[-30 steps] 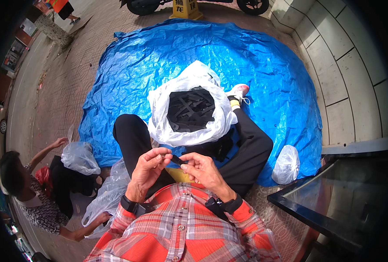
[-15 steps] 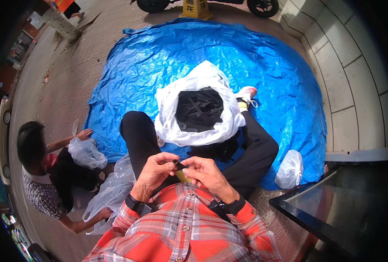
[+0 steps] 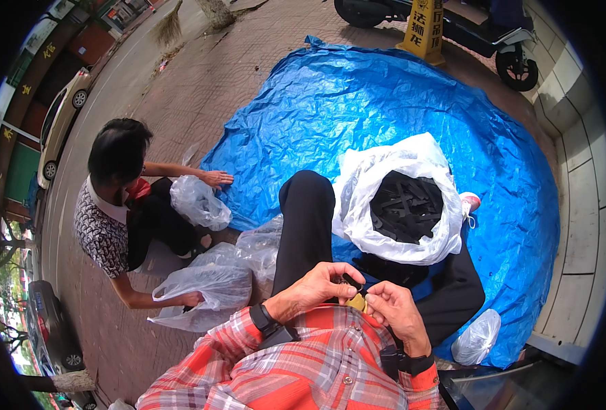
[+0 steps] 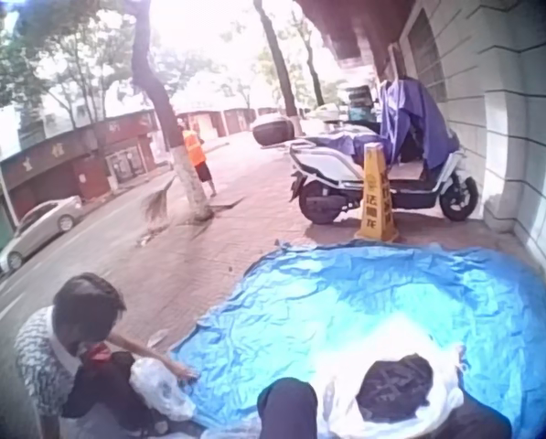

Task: Sort small plastic hardware components from a large bag into smaller individual plastic bags while sitting on a tarp.

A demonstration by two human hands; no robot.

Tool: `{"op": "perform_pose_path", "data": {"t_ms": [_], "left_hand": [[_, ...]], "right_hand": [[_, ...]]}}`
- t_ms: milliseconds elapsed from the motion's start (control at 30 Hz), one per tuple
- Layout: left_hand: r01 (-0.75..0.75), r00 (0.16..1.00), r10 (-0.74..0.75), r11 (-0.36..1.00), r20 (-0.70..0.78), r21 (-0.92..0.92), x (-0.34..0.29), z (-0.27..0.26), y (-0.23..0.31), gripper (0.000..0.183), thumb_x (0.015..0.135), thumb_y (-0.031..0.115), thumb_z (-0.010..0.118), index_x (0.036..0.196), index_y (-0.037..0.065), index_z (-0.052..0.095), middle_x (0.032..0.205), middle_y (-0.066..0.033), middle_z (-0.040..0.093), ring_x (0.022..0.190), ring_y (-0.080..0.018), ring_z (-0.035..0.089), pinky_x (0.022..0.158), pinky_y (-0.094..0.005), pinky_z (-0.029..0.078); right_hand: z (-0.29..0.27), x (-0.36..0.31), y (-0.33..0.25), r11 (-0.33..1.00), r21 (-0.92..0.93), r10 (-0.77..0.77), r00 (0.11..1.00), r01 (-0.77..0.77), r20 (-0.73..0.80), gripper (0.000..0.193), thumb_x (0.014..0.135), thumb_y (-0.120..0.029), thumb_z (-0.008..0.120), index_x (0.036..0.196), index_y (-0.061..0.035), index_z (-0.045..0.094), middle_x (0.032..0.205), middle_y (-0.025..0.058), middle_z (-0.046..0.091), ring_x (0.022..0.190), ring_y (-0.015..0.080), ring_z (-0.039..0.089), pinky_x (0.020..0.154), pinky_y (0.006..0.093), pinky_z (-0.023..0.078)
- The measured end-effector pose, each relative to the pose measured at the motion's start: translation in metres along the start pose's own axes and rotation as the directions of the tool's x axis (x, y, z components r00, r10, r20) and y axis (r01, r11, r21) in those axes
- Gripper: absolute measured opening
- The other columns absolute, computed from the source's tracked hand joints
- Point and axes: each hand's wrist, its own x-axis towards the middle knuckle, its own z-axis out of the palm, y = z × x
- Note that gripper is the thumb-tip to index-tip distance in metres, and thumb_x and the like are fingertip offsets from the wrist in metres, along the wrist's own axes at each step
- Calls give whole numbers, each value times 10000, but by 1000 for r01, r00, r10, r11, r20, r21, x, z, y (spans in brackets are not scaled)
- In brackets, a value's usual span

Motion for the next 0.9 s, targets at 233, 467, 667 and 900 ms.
{"op": "perform_pose_path", "data": {"t_ms": [233,467,667,900], "left_hand": [[8,1000,-8,1000,11,12,-8,9,17,240,775,94,673,982,1,594,660,-31,577,530,-50,489,486,-183,377],[7,998,-4,998,-56,65,-9,14,17,188,775,76,675,939,7,619,662,2,565,538,-12,450,469,-159,335],[-28,988,18,998,-153,-65,-9,17,4,202,759,47,684,935,-4,599,676,-1,572,540,-34,473,484,-155,357],[-239,914,352,867,-199,436,13,21,3,239,719,116,723,887,-19,617,692,0,581,613,-33,483,560,-190,411]], "right_hand": [[11,-2,0,986,167,-10,999,17,-41,78,831,-84,560,824,-7,553,603,-9,515,440,2,372,390,144,261],[15,0,4,946,321,-44,999,40,7,72,835,-84,539,829,-16,519,598,-24,466,427,2,315,378,158,220],[12,2,-4,985,171,-35,999,32,11,73,836,-89,537,853,-19,523,650,24,493,516,71,419,462,213,323],[40,-1,-14,606,-726,-602,784,325,-152,184,776,-93,632,876,3,510,816,129,499,666,268,524,584,356,426]]}}
